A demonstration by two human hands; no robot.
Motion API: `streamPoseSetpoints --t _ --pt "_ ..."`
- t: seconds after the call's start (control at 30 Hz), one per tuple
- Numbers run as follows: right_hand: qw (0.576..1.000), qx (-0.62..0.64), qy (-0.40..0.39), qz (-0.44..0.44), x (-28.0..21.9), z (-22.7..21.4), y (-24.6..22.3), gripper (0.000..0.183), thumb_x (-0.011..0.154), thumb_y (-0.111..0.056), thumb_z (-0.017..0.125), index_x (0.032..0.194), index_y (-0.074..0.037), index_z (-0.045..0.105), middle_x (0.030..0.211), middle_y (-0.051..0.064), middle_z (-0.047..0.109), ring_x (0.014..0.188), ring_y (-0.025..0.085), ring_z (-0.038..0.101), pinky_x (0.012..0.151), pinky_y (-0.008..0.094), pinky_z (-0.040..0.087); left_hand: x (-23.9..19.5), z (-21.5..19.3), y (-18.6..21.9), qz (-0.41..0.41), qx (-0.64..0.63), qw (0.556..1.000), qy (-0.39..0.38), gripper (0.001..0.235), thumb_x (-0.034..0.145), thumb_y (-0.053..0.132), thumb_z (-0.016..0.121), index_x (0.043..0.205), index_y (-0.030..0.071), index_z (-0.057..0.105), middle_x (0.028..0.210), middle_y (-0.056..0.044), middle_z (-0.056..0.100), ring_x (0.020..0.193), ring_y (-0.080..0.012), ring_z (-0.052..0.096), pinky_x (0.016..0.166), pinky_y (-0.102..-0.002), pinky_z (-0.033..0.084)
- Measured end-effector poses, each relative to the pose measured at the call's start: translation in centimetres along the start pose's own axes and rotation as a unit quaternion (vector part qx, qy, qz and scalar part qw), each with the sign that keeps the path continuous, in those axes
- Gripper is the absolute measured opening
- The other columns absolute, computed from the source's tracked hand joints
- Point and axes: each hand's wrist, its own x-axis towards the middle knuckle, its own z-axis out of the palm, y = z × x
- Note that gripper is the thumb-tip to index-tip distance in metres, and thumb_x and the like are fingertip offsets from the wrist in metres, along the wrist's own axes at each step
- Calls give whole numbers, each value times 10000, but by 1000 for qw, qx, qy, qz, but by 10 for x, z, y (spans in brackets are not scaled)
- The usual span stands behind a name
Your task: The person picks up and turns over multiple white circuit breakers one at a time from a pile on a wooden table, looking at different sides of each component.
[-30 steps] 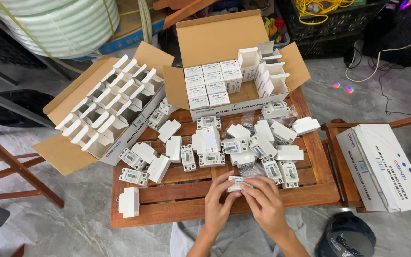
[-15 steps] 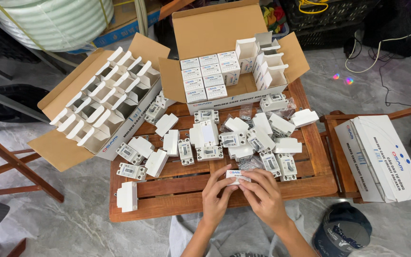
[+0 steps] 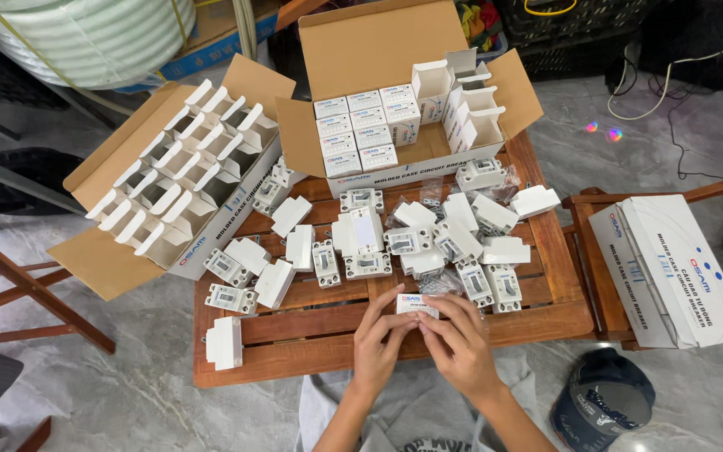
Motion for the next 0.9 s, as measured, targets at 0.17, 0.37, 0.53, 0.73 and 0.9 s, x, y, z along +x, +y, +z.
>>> streamPoseSetpoints --t 0.17,0.37,0.53,0.73,0.9 --pt "1000 6 -8 12 -2 -1 0 159 898 -14 671 1056 -19 686 1254 160 636 1170 330 582 1030 448 507 11 -10 11 22 20 998 -60 96 961 12 613 1038 21 670 1384 -208 545 1288 -345 564 1030 -424 525" --pt "999 11 1 33 -17 8 1 291 911 7 645 1202 -8 644 1353 172 563 1244 327 552 1076 461 482 32 -19 20 -71 159 958 -229 413 912 46 615 1281 75 430 1341 -168 502 1264 -364 496 896 -507 512" --pt "992 17 99 70 -41 21 8 436 959 -38 613 1377 -21 490 1425 205 456 1350 332 450 1126 431 478 85 -22 46 -101 157 953 -237 436 903 160 669 1292 15 538 1266 -129 503 1115 -338 580 919 -435 478" --pt "988 23 121 95 -58 32 31 426 959 -49 588 1364 -21 458 1340 186 488 1285 314 504 1118 422 455 205 -10 57 -95 123 974 -163 422 894 168 675 1231 54 447 1300 -169 565 1169 -316 584 899 -450 590" --pt "992 -55 114 6 -50 27 29 269 959 -35 596 1219 26 571 1193 209 597 1109 344 613 980 443 522 273 11 -27 -35 198 961 -190 455 893 22 658 1289 95 445 1249 -165 521 1025 -328 589 737 -445 552"
